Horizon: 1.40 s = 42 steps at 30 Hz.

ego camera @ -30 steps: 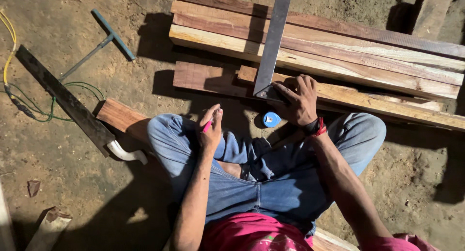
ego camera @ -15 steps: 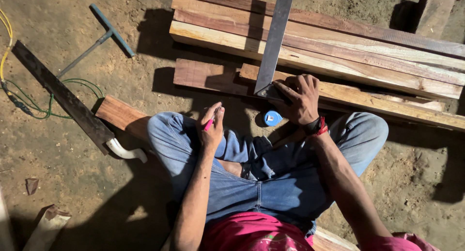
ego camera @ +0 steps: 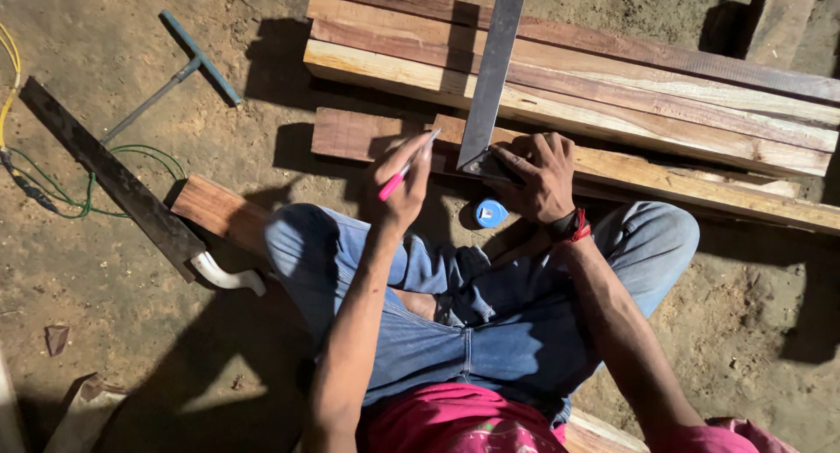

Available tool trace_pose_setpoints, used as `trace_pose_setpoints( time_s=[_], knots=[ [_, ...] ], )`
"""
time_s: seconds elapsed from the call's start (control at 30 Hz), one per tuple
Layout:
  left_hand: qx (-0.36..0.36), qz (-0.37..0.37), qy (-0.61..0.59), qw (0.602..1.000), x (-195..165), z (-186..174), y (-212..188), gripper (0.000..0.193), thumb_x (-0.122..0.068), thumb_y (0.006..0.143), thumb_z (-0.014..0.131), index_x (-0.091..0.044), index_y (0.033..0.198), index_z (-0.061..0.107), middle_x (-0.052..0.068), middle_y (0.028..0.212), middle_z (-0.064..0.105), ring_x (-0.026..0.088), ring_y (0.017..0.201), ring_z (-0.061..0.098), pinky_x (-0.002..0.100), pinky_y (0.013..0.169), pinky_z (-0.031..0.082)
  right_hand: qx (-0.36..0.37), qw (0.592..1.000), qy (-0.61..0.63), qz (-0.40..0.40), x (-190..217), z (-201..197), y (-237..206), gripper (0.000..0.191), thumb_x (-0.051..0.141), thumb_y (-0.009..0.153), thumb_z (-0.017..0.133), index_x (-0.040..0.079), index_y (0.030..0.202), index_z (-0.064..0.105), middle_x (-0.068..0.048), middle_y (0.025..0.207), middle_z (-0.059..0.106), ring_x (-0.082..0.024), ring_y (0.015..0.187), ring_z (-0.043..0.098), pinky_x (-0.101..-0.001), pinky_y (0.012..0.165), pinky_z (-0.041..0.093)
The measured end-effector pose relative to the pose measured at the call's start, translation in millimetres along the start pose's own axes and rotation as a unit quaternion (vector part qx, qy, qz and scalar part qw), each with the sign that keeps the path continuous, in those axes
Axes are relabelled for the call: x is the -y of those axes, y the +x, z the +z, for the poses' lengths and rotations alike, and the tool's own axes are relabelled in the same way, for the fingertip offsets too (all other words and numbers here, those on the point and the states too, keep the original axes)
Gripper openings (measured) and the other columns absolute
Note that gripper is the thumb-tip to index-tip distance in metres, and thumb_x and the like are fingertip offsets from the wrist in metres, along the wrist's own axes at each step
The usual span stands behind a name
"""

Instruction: The person uses a try square and a pink marker to draw straight lines across several wooden planks. They repeatedly position the square on each plank and draw a line, then move to the next plank in the stack.

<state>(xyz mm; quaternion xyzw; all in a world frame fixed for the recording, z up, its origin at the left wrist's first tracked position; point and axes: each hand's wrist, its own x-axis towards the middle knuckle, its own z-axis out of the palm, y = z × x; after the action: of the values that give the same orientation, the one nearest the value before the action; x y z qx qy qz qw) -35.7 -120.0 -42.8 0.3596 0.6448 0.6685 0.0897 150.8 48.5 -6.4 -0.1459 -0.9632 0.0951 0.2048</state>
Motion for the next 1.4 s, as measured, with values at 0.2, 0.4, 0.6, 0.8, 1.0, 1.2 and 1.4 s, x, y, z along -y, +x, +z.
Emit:
trace_pose_setpoints(
  time_s=[0.2, 0.4, 0.6, 0.8, 1.0, 1.2, 1.4],
  knots=[
    [0.074, 0.049, 0.125, 0.988, -5, 24, 44, 0.015, -0.006, 0.096, 0.071, 0.0, 0.109, 0.075, 0.013, 0.1, 0.076, 0.023, 0.088, 0.075, 0.031, 0.073, 0.061, -0.008, 1.0, 0.004, 0.0, 0, 1, 3, 0.053, 0.045, 0.083, 0.083, 0.021, 0.13, 0.076, -0.005, 0.115, 0.063, -0.027, 0.104, 0.053, -0.0442, 0.093, 0.037],
    [0.088, 0.193, 0.09, 0.973, 0, 26, 34, 0.014, -0.006, 0.101, 0.073, 0.003, 0.109, 0.066, 0.014, 0.097, 0.075, 0.023, 0.085, 0.073, 0.036, 0.078, 0.059, -0.009, 1.0, 0.01, 0.0, 2, 1, 2, 0.053, 0.044, 0.081, 0.083, 0.022, 0.129, 0.076, -0.003, 0.114, 0.063, -0.027, 0.103, 0.053, -0.0437, 0.093, 0.037],
    [0.166, 0.129, 0.123, 0.97, -7, 4, 16, 0.009, -0.006, 0.095, 0.072, 0.001, 0.099, 0.071, 0.014, 0.084, 0.074, 0.023, 0.072, 0.071, 0.036, 0.066, 0.055, -0.024, 1.0, 0.011, -0.015, 2, 0, 2, 0.054, 0.042, 0.081, 0.083, 0.022, 0.13, 0.076, -0.004, 0.117, 0.064, -0.027, 0.104, 0.053, -0.0443, 0.093, 0.038],
    [0.252, -0.039, 0.216, 0.943, 3, 30, 53, 0.023, -0.018, 0.096, 0.07, 0.0, 0.081, 0.072, 0.016, 0.067, 0.07, 0.028, 0.061, 0.07, 0.04, 0.062, 0.055, -0.037, 0.999, 0.01, -0.014, 7, -1, 5, 0.052, 0.041, 0.08, 0.085, 0.023, 0.128, 0.076, -0.003, 0.114, 0.063, -0.026, 0.101, 0.054, -0.0443, 0.091, 0.039],
    [0.256, -0.067, 0.248, 0.932, 14, 55, 100, 0.031, -0.028, 0.088, 0.073, 0.001, 0.077, 0.07, 0.019, 0.064, 0.068, 0.033, 0.061, 0.071, 0.044, 0.058, 0.056, -0.047, 0.998, 0.025, -0.013, 10, -1, 6, 0.052, 0.039, 0.078, 0.088, 0.022, 0.125, 0.076, -0.002, 0.109, 0.063, -0.027, 0.099, 0.054, -0.0449, 0.09, 0.038],
    [0.229, -0.036, 0.262, 0.937, 28, 60, 110, 0.034, -0.031, 0.09, 0.074, 0.0, 0.077, 0.073, 0.019, 0.064, 0.068, 0.034, 0.062, 0.069, 0.047, 0.061, 0.054, -0.044, 0.999, 0.02, -0.016, 10, -2, 7, 0.053, 0.041, 0.078, 0.087, 0.021, 0.126, 0.075, -0.004, 0.113, 0.063, -0.028, 0.101, 0.053, -0.0458, 0.091, 0.039],
    [0.233, -0.031, 0.199, 0.951, 34, 44, 74, 0.017, -0.023, 0.098, 0.07, -0.008, 0.091, 0.074, 0.008, 0.075, 0.072, 0.022, 0.066, 0.068, 0.042, 0.057, 0.058, -0.043, 0.999, 0.019, -0.016, 9, -1, 6, 0.053, 0.042, 0.079, 0.087, 0.021, 0.126, 0.075, -0.003, 0.113, 0.062, -0.027, 0.102, 0.053, -0.0457, 0.091, 0.039]
  ],
)
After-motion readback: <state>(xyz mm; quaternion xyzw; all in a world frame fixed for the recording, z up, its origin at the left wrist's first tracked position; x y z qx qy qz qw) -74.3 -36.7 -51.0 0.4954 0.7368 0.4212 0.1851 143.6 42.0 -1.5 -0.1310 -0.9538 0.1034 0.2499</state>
